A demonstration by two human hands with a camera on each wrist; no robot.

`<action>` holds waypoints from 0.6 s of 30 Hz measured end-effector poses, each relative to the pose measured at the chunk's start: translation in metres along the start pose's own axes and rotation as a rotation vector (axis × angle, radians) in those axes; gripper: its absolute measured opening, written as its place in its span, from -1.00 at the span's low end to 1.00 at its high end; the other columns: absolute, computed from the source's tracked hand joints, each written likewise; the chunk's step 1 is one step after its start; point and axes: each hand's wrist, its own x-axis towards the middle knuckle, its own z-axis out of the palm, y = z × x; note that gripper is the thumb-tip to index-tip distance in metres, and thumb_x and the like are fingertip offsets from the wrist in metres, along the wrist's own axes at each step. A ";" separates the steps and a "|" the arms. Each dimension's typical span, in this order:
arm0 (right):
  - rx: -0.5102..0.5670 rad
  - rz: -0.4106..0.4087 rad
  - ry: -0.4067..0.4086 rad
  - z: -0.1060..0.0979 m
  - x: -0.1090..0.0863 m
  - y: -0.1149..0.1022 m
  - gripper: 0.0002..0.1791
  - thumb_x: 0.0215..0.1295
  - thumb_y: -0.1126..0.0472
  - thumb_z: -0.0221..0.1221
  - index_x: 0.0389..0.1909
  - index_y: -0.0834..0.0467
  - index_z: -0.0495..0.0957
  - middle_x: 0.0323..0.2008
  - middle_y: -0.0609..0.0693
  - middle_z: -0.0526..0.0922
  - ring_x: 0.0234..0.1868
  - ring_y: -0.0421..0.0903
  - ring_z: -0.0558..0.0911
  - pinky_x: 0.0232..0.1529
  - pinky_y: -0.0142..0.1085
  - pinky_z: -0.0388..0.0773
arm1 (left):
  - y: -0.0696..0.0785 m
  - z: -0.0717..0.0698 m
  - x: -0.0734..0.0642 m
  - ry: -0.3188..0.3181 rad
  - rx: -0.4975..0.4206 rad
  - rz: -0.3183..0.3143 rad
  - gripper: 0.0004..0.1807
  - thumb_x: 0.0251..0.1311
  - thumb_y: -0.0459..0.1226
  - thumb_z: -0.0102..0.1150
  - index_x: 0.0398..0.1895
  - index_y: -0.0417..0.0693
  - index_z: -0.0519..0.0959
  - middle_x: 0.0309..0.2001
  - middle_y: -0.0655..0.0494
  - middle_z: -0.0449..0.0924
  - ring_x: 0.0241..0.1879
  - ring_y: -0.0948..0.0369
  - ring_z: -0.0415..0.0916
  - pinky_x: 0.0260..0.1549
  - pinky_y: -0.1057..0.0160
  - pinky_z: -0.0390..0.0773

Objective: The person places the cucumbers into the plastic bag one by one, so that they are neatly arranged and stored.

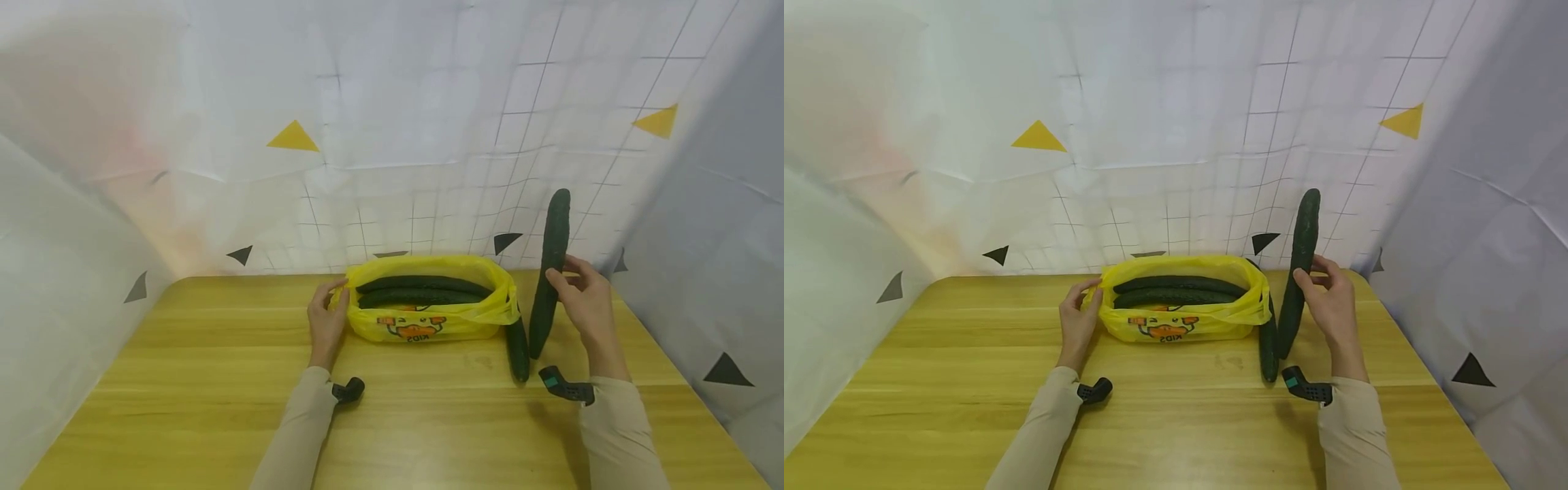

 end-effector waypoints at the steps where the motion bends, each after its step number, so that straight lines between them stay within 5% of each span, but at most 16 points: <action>1: 0.006 0.001 0.000 0.000 0.000 -0.001 -0.37 0.29 -0.03 0.14 0.32 0.16 0.31 -0.11 -0.35 0.41 -0.21 -0.45 0.50 -0.32 -0.62 0.53 | -0.002 0.000 0.000 0.005 0.004 0.003 -0.73 0.25 -0.28 0.16 0.00 -0.15 0.59 0.05 -0.15 0.56 0.17 0.02 0.42 0.28 -0.03 0.29; 7: 0.013 0.000 0.013 0.001 -0.001 -0.006 -0.36 0.29 -0.08 0.13 0.35 0.04 0.28 0.01 -0.30 0.41 -0.11 -0.45 0.47 -0.21 -0.62 0.47 | -0.004 0.001 0.000 0.020 0.019 0.004 -0.75 0.24 -0.23 0.17 -0.03 -0.03 0.61 0.02 0.01 0.58 0.14 0.16 0.44 0.25 0.04 0.33; 13: 0.016 -0.010 0.042 0.006 -0.003 -0.013 -0.36 0.28 -0.04 0.16 0.36 -0.01 0.27 0.06 -0.23 0.45 -0.11 -0.45 0.45 0.14 -0.22 0.38 | -0.006 0.001 0.000 0.011 0.007 -0.001 -0.72 0.25 -0.23 0.17 -0.01 -0.09 0.60 0.05 -0.08 0.56 0.16 0.10 0.42 0.27 0.00 0.30; 18: 0.038 -0.026 0.061 0.010 -0.002 -0.014 -0.39 0.28 0.03 0.17 0.34 0.02 0.29 0.00 -0.32 0.43 -0.13 -0.40 0.46 -0.04 -0.50 0.41 | -0.004 0.000 0.000 -0.008 0.007 -0.013 -0.70 0.25 -0.24 0.16 0.02 -0.15 0.59 0.07 -0.11 0.55 0.18 0.04 0.41 0.29 -0.03 0.28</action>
